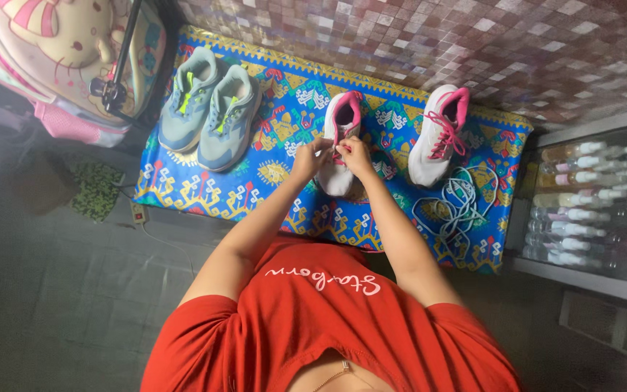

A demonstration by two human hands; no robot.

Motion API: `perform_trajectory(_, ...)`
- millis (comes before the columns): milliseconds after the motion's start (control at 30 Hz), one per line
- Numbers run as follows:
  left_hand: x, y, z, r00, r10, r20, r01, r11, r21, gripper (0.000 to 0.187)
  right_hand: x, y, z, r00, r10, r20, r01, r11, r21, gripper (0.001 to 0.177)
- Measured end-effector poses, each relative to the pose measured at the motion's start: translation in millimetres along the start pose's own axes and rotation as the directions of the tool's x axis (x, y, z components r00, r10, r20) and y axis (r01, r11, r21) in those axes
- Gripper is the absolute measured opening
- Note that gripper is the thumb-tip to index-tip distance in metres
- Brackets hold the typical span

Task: The person removes pink laces from a white sneaker and threads them back through the eyelets, then repeats the process on a second white sneaker. They then remove light blue laces from a blue sneaker and begin threading them back through the eyelets.

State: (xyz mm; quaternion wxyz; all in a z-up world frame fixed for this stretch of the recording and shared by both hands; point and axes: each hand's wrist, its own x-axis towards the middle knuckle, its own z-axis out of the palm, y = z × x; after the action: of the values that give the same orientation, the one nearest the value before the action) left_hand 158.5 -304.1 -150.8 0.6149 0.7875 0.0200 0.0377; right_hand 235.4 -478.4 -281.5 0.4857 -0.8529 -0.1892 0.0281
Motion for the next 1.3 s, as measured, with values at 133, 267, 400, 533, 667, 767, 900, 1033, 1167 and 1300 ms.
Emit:
perform_trajectory(133,16.1,-2.8,-8.7,0.980,0.152,0.132,-0.183,0.946,0.268,0.024,-11.2,-21.1,-9.8,0.998,0.049,-0.031,-0.054,0.980,-0.190,0.032)
perform_trajectory(267,29.0,-15.6,-33.6,0.872,0.367,0.325,-0.489,0.687,0.538,0.016,-15.4,-43.8,-22.2,0.992,-0.074,-0.101,-0.009,0.761,-0.648,0.063)
perform_trajectory(400,24.2,-17.3,-99.8,0.841,0.034,0.540,-0.096,0.992,0.087,0.021,-21.8,-36.0,-29.0,0.998,0.003,-0.070,-0.037,0.871,-0.490,0.047)
perform_trajectory(533,-6.6,1.2,-202.0,0.981,0.063,0.182,0.125,0.509,-0.852,0.024,-15.3,-11.0,-32.3,0.992,0.116,-0.050,-0.126,0.922,-0.365,0.029)
perform_trajectory(667,-46.1,13.5,-286.1,0.975,0.031,-0.218,-0.218,0.261,-0.940,0.013,-17.1,-10.6,-30.4,0.998,0.028,-0.050,-0.049,0.876,-0.480,0.026)
perform_trajectory(767,-54.8,12.9,-307.0,0.954,0.194,-0.229,-0.271,0.226,-0.936,0.025,-12.3,-19.7,-28.9,0.998,-0.001,-0.057,-0.030,0.838,-0.544,0.020)
perform_trajectory(900,-49.5,12.8,-290.8,0.954,0.080,-0.290,-0.300,0.331,-0.895,0.033,-7.2,-22.4,-28.7,0.984,-0.007,-0.180,-0.046,0.957,-0.288,0.019)
perform_trajectory(1033,-18.8,24.6,-227.7,0.896,0.266,-0.355,-0.294,0.956,-0.026,0.016,-0.9,-14.6,-23.1,0.878,0.262,-0.400,-0.228,0.965,0.132,0.032)
perform_trajectory(1167,10.9,22.4,-108.7,0.984,0.156,0.081,-0.159,0.987,0.035,0.035,-3.9,-3.8,-20.4,0.921,0.154,-0.358,-0.243,0.945,-0.219,0.047)
perform_trajectory(1300,37.9,5.2,-24.4,0.948,0.245,0.204,-0.297,0.913,0.279,0.025,-0.7,-2.4,-21.8,0.872,0.429,-0.235,-0.432,0.901,0.044,0.033)
